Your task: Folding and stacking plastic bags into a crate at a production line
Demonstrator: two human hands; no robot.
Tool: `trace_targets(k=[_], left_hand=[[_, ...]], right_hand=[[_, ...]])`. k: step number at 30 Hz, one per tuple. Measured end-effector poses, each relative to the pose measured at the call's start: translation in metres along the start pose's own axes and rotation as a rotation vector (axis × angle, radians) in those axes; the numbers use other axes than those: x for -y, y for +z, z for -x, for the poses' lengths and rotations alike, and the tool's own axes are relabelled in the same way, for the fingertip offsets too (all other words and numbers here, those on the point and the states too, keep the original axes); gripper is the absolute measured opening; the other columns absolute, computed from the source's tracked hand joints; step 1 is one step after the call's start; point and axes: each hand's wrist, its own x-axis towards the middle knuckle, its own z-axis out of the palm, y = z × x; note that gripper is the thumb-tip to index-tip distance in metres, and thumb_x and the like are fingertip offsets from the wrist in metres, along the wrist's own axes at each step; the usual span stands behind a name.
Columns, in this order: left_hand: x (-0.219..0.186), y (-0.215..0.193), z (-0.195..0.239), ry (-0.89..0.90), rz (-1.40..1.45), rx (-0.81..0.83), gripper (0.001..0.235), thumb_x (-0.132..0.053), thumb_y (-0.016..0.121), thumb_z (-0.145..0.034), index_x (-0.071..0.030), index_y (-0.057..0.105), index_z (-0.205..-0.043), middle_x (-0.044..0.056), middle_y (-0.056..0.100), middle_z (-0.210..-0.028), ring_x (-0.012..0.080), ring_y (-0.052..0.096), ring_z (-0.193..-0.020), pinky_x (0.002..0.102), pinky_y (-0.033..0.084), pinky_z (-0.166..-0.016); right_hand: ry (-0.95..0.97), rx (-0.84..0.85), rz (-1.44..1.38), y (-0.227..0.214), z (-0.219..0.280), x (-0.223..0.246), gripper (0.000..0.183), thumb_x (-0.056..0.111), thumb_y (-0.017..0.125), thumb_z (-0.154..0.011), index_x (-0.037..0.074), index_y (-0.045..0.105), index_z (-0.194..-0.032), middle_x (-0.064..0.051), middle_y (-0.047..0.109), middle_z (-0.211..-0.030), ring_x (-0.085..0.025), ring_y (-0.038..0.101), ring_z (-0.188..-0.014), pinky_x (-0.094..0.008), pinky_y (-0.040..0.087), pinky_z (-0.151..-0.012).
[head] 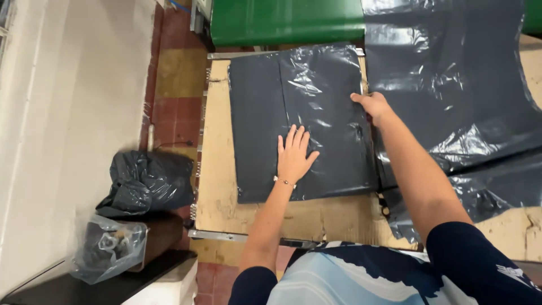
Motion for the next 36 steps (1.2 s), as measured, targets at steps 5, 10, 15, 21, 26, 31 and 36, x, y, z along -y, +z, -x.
trace_targets(k=[5,10,15,21,26,31,36], left_hand=[[0.008,0.018,0.002,-0.031,-0.005,0.040,0.065,-0.050,0.062,-0.094,-0.016,0.048,-0.147,0.006,0.043,-0.160,0.0270,0.027,-0.156,0.067,0.026,-0.121],[0.010,0.025,-0.002,-0.028,-0.036,0.016,0.066,-0.051,0.063,-0.092,-0.018,0.048,-0.147,0.004,0.043,-0.159,0.0257,0.028,-0.155,0.065,0.028,-0.121],[0.011,0.023,-0.003,-0.018,-0.024,0.013,0.065,-0.052,0.060,-0.093,-0.017,0.049,-0.147,0.005,0.043,-0.159,0.0262,0.029,-0.155,0.065,0.029,-0.119],[0.017,0.023,-0.009,-0.052,0.068,-0.010,0.058,-0.053,0.057,-0.094,-0.020,0.056,-0.141,0.000,0.050,-0.154,0.0235,0.034,-0.152,0.062,0.030,-0.119],[0.101,0.049,-0.032,-0.286,0.741,-0.092,0.031,-0.027,0.056,-0.103,-0.023,0.068,-0.131,-0.002,0.068,-0.135,0.0200,0.054,-0.137,0.042,0.040,-0.119],[0.206,-0.007,-0.019,-0.609,2.267,0.344,0.103,-0.092,0.045,-0.079,-0.009,0.064,-0.137,0.023,0.048,-0.156,0.0464,0.041,-0.147,0.066,0.046,-0.104],[0.232,0.002,0.002,-0.836,2.180,0.168,0.079,-0.072,0.040,-0.096,-0.009,0.064,-0.137,0.015,0.061,-0.143,0.0362,0.056,-0.135,0.056,0.050,-0.106]], right_hand=[[-0.003,0.070,0.113,-0.007,-0.017,0.043,0.066,0.051,0.086,-0.079,0.003,0.072,-0.120,-0.028,0.071,-0.115,-0.044,0.071,-0.104,-0.048,0.059,-0.074],[-0.102,0.038,0.454,0.004,-0.013,0.105,0.098,0.054,0.088,-0.076,-0.008,0.050,-0.142,-0.031,0.060,-0.136,-0.044,0.060,-0.125,-0.056,0.050,-0.101],[-0.106,-0.013,0.545,0.024,-0.027,0.126,0.080,0.044,0.090,-0.076,-0.006,0.058,-0.130,-0.025,0.066,-0.129,-0.044,0.063,-0.121,-0.059,0.050,-0.100],[-0.177,-0.015,0.062,0.058,-0.112,0.104,0.058,0.026,0.093,-0.066,0.010,0.072,-0.117,-0.014,0.074,-0.114,-0.035,0.069,-0.113,-0.050,0.056,-0.092],[-0.405,0.109,-0.377,0.013,-0.004,0.125,0.034,0.002,0.079,-0.072,0.008,0.074,-0.105,-0.009,0.072,-0.096,-0.023,0.071,-0.092,-0.040,0.057,-0.077],[-1.009,0.294,-0.049,-0.060,0.159,0.079,0.029,-0.012,0.070,-0.065,0.008,0.077,-0.085,-0.014,0.071,-0.088,-0.034,0.065,-0.088,-0.040,0.049,-0.090],[-1.048,0.266,0.078,-0.065,0.201,-0.018,0.036,-0.008,0.068,-0.058,0.015,0.079,-0.083,-0.007,0.074,-0.096,-0.031,0.069,-0.105,-0.042,0.048,-0.100]])
